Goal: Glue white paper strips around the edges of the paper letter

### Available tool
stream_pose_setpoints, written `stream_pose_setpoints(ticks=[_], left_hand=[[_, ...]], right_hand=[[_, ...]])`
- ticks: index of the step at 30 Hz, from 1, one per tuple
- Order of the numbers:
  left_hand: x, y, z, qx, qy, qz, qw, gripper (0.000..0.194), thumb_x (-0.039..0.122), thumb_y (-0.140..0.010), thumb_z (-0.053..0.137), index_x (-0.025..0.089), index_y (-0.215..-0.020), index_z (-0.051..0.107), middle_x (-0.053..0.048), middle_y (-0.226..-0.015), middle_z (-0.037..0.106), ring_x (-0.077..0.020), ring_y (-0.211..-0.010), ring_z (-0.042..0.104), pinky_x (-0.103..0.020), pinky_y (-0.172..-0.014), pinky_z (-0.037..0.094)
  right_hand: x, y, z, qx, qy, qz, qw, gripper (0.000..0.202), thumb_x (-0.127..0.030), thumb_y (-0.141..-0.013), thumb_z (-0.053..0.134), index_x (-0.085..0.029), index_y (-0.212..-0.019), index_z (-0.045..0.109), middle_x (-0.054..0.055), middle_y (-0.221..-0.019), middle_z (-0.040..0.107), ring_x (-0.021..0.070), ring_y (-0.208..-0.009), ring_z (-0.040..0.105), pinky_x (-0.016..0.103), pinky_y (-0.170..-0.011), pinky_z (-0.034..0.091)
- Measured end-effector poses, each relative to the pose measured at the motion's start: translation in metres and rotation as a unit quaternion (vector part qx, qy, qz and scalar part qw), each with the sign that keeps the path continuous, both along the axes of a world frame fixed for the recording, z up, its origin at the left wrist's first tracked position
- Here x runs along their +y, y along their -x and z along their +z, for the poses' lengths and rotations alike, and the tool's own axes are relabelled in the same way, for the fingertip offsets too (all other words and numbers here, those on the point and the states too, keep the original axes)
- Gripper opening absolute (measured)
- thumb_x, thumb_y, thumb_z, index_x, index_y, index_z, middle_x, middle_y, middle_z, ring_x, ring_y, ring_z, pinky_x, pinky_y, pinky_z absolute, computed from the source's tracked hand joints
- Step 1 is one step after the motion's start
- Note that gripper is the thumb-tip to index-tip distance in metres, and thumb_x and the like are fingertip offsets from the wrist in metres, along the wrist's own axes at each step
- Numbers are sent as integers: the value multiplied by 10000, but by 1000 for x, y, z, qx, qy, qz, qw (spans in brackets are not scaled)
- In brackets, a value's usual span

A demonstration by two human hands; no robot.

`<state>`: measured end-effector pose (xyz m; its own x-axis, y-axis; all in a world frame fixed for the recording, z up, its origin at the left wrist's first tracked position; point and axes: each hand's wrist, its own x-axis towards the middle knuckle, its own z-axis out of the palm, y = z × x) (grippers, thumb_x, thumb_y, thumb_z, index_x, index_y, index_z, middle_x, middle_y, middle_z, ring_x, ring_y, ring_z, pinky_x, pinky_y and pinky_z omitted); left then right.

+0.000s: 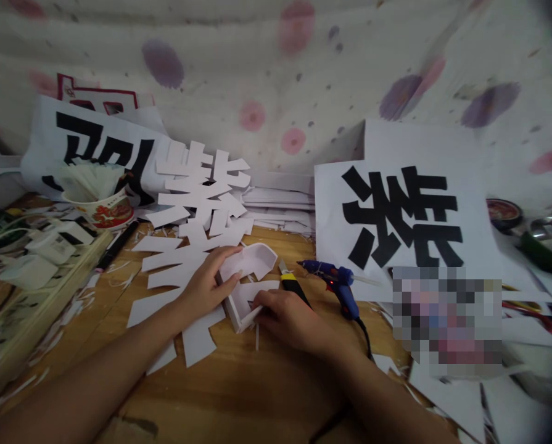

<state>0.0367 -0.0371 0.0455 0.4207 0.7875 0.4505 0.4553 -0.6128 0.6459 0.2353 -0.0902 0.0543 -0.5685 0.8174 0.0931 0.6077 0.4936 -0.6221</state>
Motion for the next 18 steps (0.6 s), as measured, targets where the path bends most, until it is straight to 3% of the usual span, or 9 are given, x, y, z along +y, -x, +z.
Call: stream_pose_setpoints(ticks=[6, 15, 18], left_hand=[[0, 0, -1, 5, -6, -1, 1000, 380, 236, -855, 457, 221, -1234, 434, -71, -1253, 478, -196, -1184, 429, -394, -1021, 348], [-1, -2, -5, -3, -18, 5, 1000, 360, 216, -859, 433, 223, -1219, 438, -79, -1239, 477, -194, -1186, 421, -408, -1026, 338], [-4, -2, 1, -4, -68, 8, 998, 322, 207, -847, 443, 214, -1168, 472, -86, -1194, 502, -202, -1153, 442, -415, -1002, 358]], right_hand=[[-2, -1, -1, -49, -82, 45, 994, 127, -91, -803, 490, -198, -809, 557, -14, -730, 574, 114, -683, 501, 214, -637, 353], [1, -1, -8, -51, -100, 87, 990, 146, -82, -832, 464, -189, -854, 562, 6, -805, 585, 127, -761, 501, 226, -681, 372], [1, -1, -6, -54, -95, 95, 990, 159, -69, -832, 455, -181, -869, 562, 10, -819, 585, 131, -781, 503, 230, -694, 378]])
